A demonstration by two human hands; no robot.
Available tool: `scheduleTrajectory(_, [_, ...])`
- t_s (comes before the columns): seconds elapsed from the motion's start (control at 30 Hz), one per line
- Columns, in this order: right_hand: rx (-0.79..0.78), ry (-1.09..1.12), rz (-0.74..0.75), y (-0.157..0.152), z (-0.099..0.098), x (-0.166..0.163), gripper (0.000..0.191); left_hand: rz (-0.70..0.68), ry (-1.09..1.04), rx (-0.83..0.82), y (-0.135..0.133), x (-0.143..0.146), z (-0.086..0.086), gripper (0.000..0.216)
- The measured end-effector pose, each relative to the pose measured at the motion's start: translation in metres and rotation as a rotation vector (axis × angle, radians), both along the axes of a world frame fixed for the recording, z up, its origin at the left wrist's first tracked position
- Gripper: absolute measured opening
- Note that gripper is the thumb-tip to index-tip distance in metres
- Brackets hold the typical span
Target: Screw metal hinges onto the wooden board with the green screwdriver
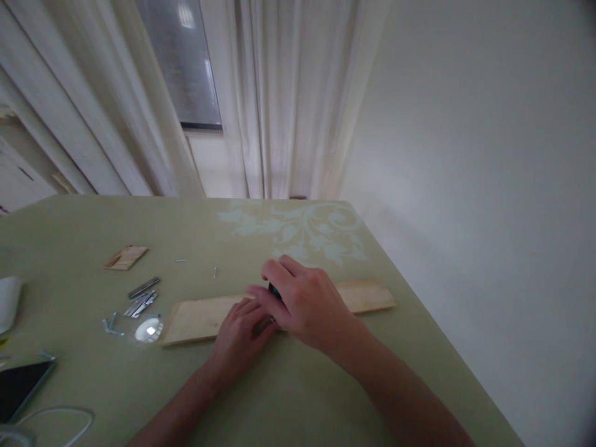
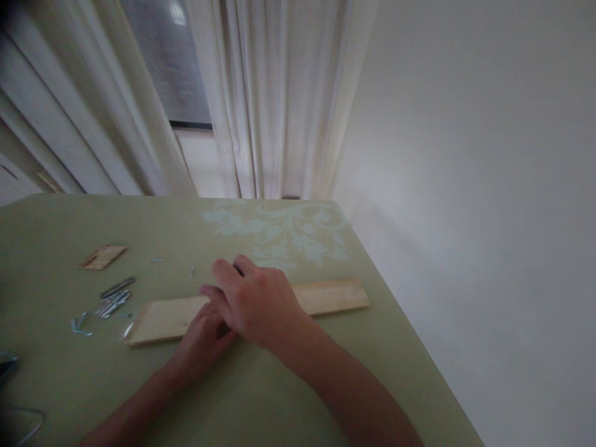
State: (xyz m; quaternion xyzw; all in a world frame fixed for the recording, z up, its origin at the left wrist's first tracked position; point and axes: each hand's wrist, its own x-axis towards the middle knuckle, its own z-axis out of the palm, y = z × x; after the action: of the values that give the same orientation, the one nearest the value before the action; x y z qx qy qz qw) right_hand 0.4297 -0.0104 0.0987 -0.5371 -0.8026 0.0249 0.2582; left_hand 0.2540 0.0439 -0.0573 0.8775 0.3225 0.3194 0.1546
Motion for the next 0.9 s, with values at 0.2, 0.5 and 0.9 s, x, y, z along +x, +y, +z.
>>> scheduleTrajectory(0.2, [-0.016,0.035,0.074,-0.001,0.002,0.0,0.032,-0.015,-0.044,0.008,0.0,0.0,-0.003,0.018])
scheduleTrajectory(0.5, [-0.04,0.059,0.11,-0.005,0.001,-0.003,0.03,0.063,-0.017,0.058,0.0,0.0,-0.014,0.023])
scheduleTrajectory(0.9, [-0.052,0.001,0.047,-0.004,-0.001,-0.006,0.015,0.072,-0.018,0.041,-0.002,0.003,-0.008,0.017])
